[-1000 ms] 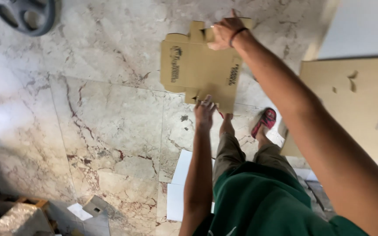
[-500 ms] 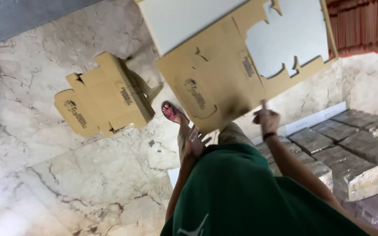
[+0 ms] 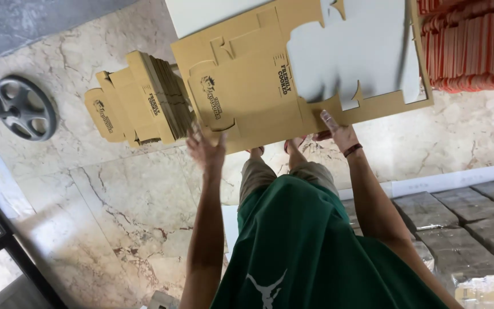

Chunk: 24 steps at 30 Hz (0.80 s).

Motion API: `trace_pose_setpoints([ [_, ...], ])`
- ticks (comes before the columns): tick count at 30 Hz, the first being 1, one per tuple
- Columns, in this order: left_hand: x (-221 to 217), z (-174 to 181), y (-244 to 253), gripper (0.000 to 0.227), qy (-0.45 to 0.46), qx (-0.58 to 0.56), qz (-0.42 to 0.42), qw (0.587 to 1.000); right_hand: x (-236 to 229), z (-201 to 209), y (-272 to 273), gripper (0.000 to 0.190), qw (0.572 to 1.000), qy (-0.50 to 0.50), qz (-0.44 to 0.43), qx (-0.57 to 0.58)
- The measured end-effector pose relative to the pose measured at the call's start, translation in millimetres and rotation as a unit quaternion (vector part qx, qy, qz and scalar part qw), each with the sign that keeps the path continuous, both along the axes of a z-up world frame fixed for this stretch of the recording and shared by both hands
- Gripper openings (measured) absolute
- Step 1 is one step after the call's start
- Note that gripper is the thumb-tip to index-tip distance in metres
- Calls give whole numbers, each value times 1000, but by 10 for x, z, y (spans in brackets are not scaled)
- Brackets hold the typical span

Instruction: The person repeatedly cuts flat cardboard sheets on a table using a handheld utility knife. They align the knife along pre-scored lines and slice through the material, then lift and move the cut pieces to the floor or a side pile. The process is repeated for multiple sheets.

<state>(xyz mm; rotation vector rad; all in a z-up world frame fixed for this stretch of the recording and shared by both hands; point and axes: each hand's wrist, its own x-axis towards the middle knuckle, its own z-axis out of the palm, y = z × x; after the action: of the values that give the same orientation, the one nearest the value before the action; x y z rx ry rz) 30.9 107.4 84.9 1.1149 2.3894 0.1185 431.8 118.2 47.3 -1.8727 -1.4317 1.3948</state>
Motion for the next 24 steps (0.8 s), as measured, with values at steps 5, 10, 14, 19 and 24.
trace_pose_setpoints([
  [5, 1454, 217, 908, 113, -64, -16, -129, 989, 68, -1085, -200, 39, 992, -27, 21, 123],
  [10, 1696, -330, 1131, 129, -99, -126, -59, 985, 121, -509, -81, 53, 752, -320, 270, 509],
  [14, 1691, -349, 1231, 130, -92, -140, -58, 984, -16, 109, 360, 35, 984, 145, -5, 98],
  [19, 1732, 18, 1171, 128, -25, -250, -184, 950, 388, -762, -172, 84, 989, -108, 101, -4],
  [24, 1871, -530, 1040, 151, 7, -150, -341, 928, -553, 266, 11, 82, 842, 307, -210, -390],
])
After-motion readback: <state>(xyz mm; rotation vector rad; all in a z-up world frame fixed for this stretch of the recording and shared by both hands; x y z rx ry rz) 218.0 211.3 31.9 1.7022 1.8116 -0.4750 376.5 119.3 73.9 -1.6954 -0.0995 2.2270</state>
